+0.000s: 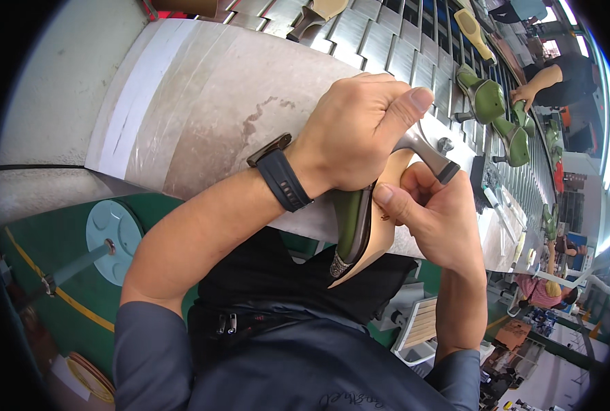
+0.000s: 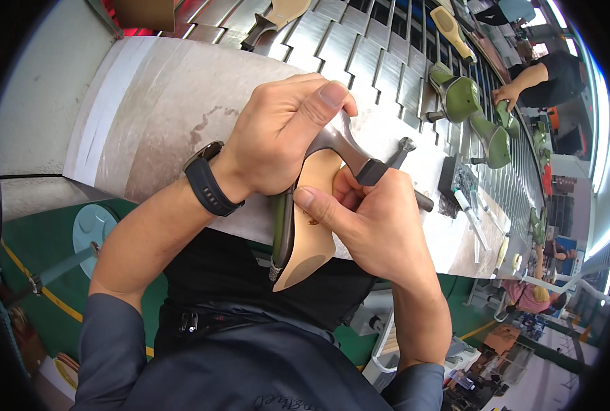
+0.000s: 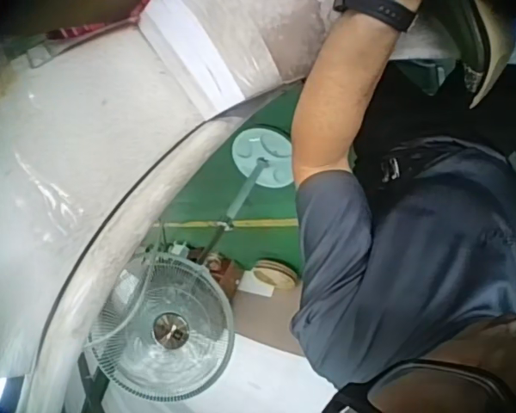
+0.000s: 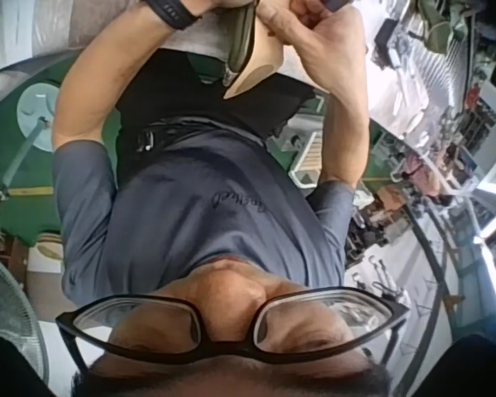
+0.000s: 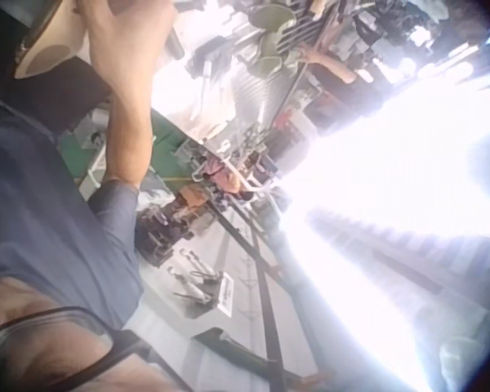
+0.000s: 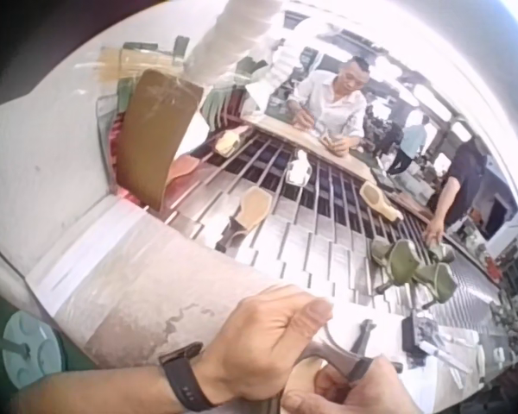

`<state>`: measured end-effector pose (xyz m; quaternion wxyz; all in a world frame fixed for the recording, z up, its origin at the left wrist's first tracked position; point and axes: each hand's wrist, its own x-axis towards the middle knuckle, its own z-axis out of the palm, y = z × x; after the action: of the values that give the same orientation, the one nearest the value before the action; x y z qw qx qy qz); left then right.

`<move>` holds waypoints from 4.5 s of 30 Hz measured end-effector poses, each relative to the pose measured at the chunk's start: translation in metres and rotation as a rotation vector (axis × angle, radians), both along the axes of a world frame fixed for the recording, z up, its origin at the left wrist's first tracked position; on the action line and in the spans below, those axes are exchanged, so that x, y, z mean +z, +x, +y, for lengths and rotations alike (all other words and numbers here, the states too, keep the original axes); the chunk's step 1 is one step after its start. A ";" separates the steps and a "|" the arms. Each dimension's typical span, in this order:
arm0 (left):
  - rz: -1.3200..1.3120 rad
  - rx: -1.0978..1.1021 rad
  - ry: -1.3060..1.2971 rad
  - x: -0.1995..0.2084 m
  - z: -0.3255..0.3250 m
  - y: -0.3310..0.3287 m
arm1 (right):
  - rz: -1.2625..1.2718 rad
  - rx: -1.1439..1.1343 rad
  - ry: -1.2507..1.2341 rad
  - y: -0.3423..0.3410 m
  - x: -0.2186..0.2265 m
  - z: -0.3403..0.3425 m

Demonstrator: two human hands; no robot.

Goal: The person assembles high-heeled shoes by pressing soles onto shoe uppers on lasts, tapping the edges with a hammer, and applying adhesive along the seams using a syringe.

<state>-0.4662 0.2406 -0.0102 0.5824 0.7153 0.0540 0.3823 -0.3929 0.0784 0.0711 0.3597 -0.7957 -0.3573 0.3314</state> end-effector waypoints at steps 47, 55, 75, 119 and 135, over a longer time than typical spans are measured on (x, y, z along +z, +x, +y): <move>0.033 -0.228 -0.095 -0.008 0.017 -0.013 | 0.328 -0.137 0.302 -0.021 -0.042 0.014; 0.108 -0.240 -0.153 -0.004 0.013 -0.019 | 0.490 -0.067 0.278 -0.043 -0.041 -0.021; 0.042 0.148 0.055 -0.015 0.020 -0.099 | -0.235 0.133 -0.015 -0.004 -0.007 -0.012; 0.440 0.092 0.336 0.001 -0.046 -0.113 | -0.867 0.226 0.410 -0.035 -0.062 -0.028; 0.411 0.035 0.637 -0.009 -0.036 -0.123 | -0.852 0.258 0.431 -0.029 -0.069 -0.031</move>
<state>-0.5888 0.2051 -0.0196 0.3011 0.9214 0.0602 0.2383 -0.4221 0.0475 0.0020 0.2939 -0.7174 -0.6285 -0.0630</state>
